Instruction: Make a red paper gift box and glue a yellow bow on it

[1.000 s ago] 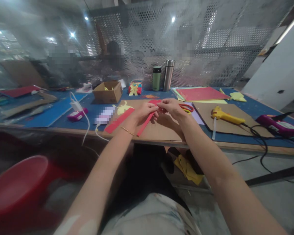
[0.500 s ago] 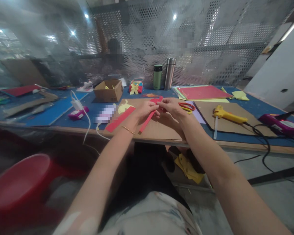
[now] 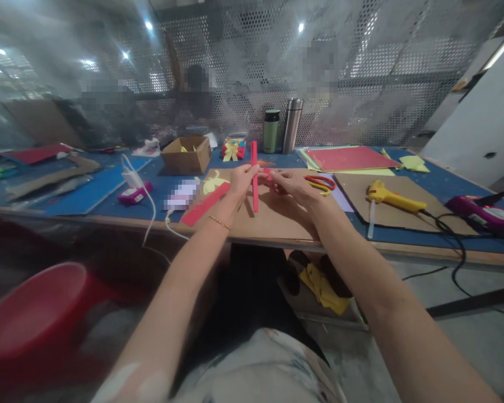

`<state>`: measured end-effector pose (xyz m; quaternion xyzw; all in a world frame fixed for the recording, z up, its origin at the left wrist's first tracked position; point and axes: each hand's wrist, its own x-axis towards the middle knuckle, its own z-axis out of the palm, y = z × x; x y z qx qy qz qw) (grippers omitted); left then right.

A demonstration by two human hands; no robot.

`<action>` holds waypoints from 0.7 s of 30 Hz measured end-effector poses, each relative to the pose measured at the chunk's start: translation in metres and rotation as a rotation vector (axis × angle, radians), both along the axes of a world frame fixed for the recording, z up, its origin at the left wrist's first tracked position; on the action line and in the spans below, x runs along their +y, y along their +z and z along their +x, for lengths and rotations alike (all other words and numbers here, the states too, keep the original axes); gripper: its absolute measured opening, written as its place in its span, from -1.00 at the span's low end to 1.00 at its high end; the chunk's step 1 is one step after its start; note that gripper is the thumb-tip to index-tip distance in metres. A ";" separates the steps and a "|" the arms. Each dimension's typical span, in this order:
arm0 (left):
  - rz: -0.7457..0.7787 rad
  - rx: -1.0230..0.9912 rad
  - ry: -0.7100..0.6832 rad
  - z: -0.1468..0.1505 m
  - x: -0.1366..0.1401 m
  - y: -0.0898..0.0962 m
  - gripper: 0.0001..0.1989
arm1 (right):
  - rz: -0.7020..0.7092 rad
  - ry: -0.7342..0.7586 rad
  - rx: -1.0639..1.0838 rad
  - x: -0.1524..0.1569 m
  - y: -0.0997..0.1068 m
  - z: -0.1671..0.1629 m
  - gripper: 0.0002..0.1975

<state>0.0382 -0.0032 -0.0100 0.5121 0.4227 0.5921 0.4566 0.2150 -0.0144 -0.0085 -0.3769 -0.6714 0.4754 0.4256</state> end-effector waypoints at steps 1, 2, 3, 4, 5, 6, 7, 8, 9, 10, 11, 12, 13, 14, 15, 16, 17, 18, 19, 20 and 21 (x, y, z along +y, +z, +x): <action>0.017 -0.004 0.042 -0.001 0.003 0.000 -0.78 | -0.014 0.036 -0.019 -0.004 0.000 -0.002 -0.40; 0.027 -0.004 0.064 -0.001 0.004 0.000 -0.80 | -0.024 0.064 -0.031 -0.008 -0.001 -0.004 -0.42; 0.033 -0.004 0.075 -0.001 0.005 0.000 -0.81 | -0.030 0.085 -0.033 -0.012 -0.001 -0.007 -0.45; 0.040 -0.010 0.078 -0.001 0.005 0.000 -0.81 | -0.029 0.097 -0.026 -0.015 -0.002 -0.010 -0.47; 0.047 -0.022 0.076 -0.001 0.004 0.000 -0.81 | -0.025 0.107 -0.018 -0.017 -0.003 -0.013 -0.48; 0.053 -0.039 0.070 0.000 0.003 0.000 -0.81 | -0.019 0.110 -0.011 -0.019 -0.004 -0.016 -0.49; 0.054 -0.059 0.064 0.001 0.002 0.001 -0.81 | -0.014 0.110 -0.007 -0.020 -0.004 -0.018 -0.49; 0.048 -0.081 0.054 0.002 0.001 0.001 -0.81 | -0.013 0.108 -0.005 -0.020 -0.005 -0.020 -0.49; 0.034 -0.103 0.039 0.002 0.000 0.002 -0.80 | -0.017 0.108 0.000 -0.020 -0.005 -0.022 -0.50; 0.013 -0.123 0.018 0.002 -0.001 0.003 -0.79 | -0.023 0.113 0.012 -0.019 -0.005 -0.024 -0.50; -0.009 -0.146 -0.002 0.002 -0.002 0.004 -0.79 | -0.034 0.122 0.027 -0.019 -0.006 -0.025 -0.51; -0.027 -0.173 -0.017 0.002 -0.003 0.005 -0.78 | -0.046 0.134 0.046 -0.019 -0.006 -0.025 -0.53; -0.042 -0.204 -0.024 0.001 -0.005 0.007 -0.78 | -0.061 0.148 0.062 -0.019 -0.006 -0.025 -0.54; -0.058 -0.238 -0.023 0.001 -0.006 0.008 -0.78 | -0.077 0.157 0.078 -0.019 -0.006 -0.024 -0.56; -0.077 -0.272 -0.012 0.000 -0.007 0.010 -0.78 | -0.094 0.164 0.087 -0.020 -0.006 -0.023 -0.58; -0.098 -0.303 0.002 0.000 -0.007 0.011 -0.79 | -0.109 0.170 0.088 -0.021 -0.006 -0.022 -0.60; -0.120 -0.326 0.016 0.000 -0.008 0.013 -0.80 | -0.120 0.173 0.087 -0.021 -0.006 -0.021 -0.62; -0.141 -0.341 0.027 0.000 -0.009 0.014 -0.80 | -0.125 0.175 0.085 -0.022 -0.006 -0.020 -0.64; -0.157 -0.349 0.033 0.000 -0.010 0.015 -0.80 | -0.125 0.177 0.083 -0.022 -0.006 -0.020 -0.65; -0.165 -0.354 0.031 0.001 -0.010 0.015 -0.80 | -0.120 0.176 0.084 -0.021 -0.007 -0.020 -0.66; -0.166 -0.358 0.023 0.001 -0.010 0.016 -0.80 | -0.112 0.171 0.089 -0.020 -0.008 -0.019 -0.67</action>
